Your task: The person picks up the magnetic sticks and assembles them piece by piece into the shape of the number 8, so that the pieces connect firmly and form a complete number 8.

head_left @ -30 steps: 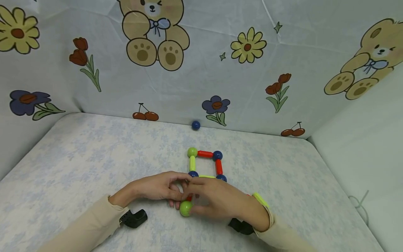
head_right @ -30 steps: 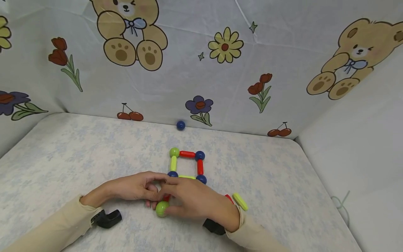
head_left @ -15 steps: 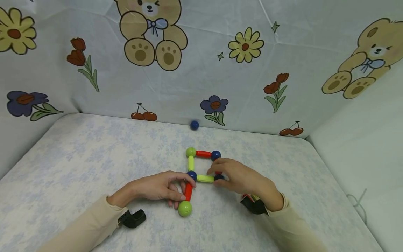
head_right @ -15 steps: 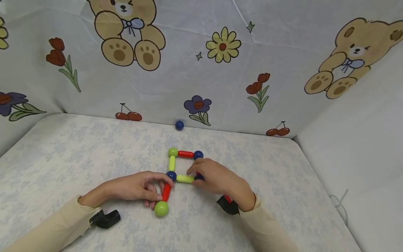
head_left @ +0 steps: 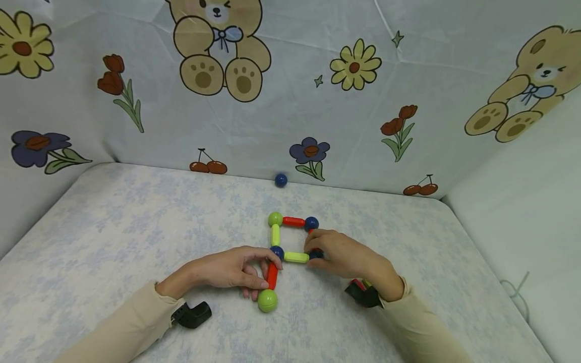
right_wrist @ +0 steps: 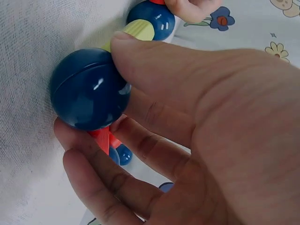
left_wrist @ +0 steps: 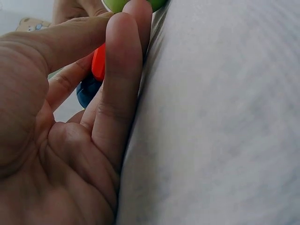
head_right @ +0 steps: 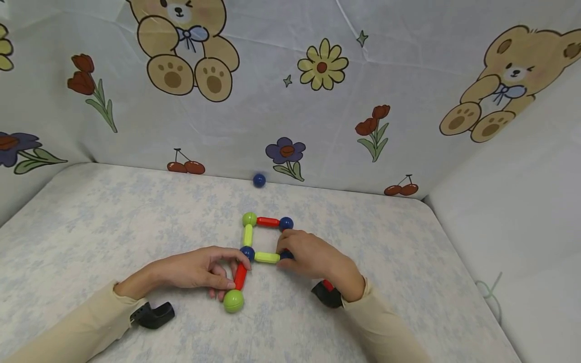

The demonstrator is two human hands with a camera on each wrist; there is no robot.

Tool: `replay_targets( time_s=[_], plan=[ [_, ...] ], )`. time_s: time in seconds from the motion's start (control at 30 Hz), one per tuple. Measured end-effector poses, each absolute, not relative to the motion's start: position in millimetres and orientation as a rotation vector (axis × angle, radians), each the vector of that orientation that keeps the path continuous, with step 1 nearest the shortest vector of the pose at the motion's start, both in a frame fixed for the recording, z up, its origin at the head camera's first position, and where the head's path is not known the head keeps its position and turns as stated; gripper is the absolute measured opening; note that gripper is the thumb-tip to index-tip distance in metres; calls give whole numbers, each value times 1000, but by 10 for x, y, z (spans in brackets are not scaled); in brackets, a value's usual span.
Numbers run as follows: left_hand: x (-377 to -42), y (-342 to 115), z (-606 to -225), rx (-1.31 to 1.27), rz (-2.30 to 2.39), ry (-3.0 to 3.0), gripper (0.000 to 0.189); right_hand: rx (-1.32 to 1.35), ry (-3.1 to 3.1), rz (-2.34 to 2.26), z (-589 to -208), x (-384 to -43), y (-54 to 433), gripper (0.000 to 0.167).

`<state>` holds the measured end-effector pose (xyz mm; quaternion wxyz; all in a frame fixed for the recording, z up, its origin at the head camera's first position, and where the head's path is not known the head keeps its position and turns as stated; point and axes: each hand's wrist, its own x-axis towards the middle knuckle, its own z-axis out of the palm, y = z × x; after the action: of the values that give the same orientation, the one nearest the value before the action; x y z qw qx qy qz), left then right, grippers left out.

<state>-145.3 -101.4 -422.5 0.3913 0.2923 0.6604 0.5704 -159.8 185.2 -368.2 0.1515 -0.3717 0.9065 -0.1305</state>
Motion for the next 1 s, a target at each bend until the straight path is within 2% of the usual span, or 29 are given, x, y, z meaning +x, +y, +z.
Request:
replay_targets(
  time_s=[0.43, 0.67, 1.0],
  plan=[
    [-1430, -997, -4203, 712, 1453, 1681, 38, -1051, 2604, -383, -3694, -1593, 1832, 12],
    [-1448, -1005, -4221, 735, 1439, 1674, 44, -1034, 2611, -368, -3690, -1588, 1830, 13],
    [-1441, -998, -4217, 763, 1424, 1711, 35, -1016, 2617, -368, -3687, -1575, 1845, 19]
  ],
)
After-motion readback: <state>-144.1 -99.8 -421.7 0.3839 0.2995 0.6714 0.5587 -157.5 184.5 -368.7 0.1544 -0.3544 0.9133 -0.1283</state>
